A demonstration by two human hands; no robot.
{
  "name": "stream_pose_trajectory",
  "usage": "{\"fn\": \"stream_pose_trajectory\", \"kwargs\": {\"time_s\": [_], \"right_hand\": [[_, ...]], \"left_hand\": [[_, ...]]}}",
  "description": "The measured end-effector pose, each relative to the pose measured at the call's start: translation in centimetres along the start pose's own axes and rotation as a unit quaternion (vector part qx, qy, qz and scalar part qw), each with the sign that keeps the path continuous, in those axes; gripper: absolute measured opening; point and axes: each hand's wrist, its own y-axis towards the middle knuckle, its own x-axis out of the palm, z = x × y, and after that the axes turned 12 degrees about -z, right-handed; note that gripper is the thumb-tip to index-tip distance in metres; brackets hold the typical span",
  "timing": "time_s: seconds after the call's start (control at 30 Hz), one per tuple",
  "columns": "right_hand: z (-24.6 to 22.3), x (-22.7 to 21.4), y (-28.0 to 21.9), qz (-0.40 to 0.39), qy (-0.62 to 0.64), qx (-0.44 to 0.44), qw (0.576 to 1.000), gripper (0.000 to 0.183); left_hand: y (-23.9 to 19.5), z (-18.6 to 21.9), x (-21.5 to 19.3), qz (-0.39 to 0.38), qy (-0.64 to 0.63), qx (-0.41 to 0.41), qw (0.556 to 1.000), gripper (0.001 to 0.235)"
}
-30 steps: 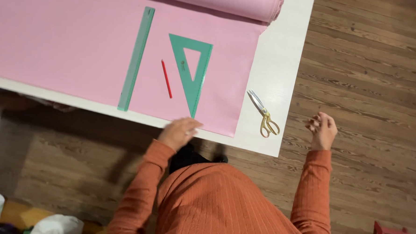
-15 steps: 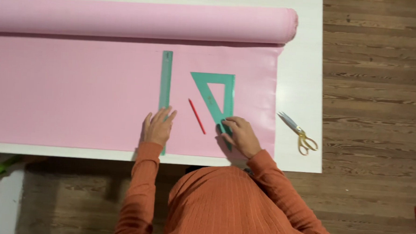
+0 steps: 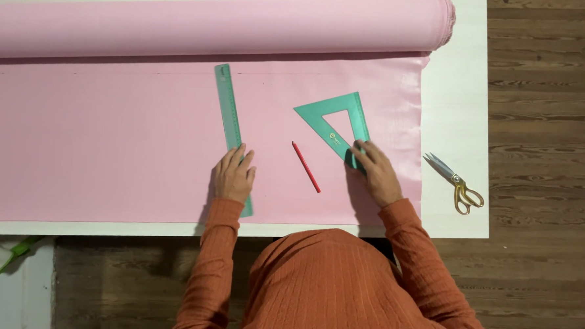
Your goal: Measure and mark a roll of pink leather material using a ruler and triangle on a cutting table.
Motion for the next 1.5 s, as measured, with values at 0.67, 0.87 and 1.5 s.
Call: {"fn": "stream_pose_trajectory", "kwargs": {"time_s": [0.67, 0.87, 1.5], "right_hand": [[13.1, -7.2, 12.3, 0.181, -0.111, -0.123, 0.969, 0.049], [4.5, -4.3, 6.4, 0.040, 0.184, -0.277, 0.942, 0.025], [4.9, -1.1, 0.0, -0.008, 0.012, -0.155, 0.988, 0.019]], "left_hand": [[-4.5, 10.3, 2.6, -0.082, -0.002, -0.109, 0.991, 0.064], [-5.8, 17.0, 2.0, -0.109, 0.041, -0.119, 0.986, 0.053], [-5.2, 12.9, 3.0, 0.042, 0.089, -0.005, 0.995, 0.060]]}}
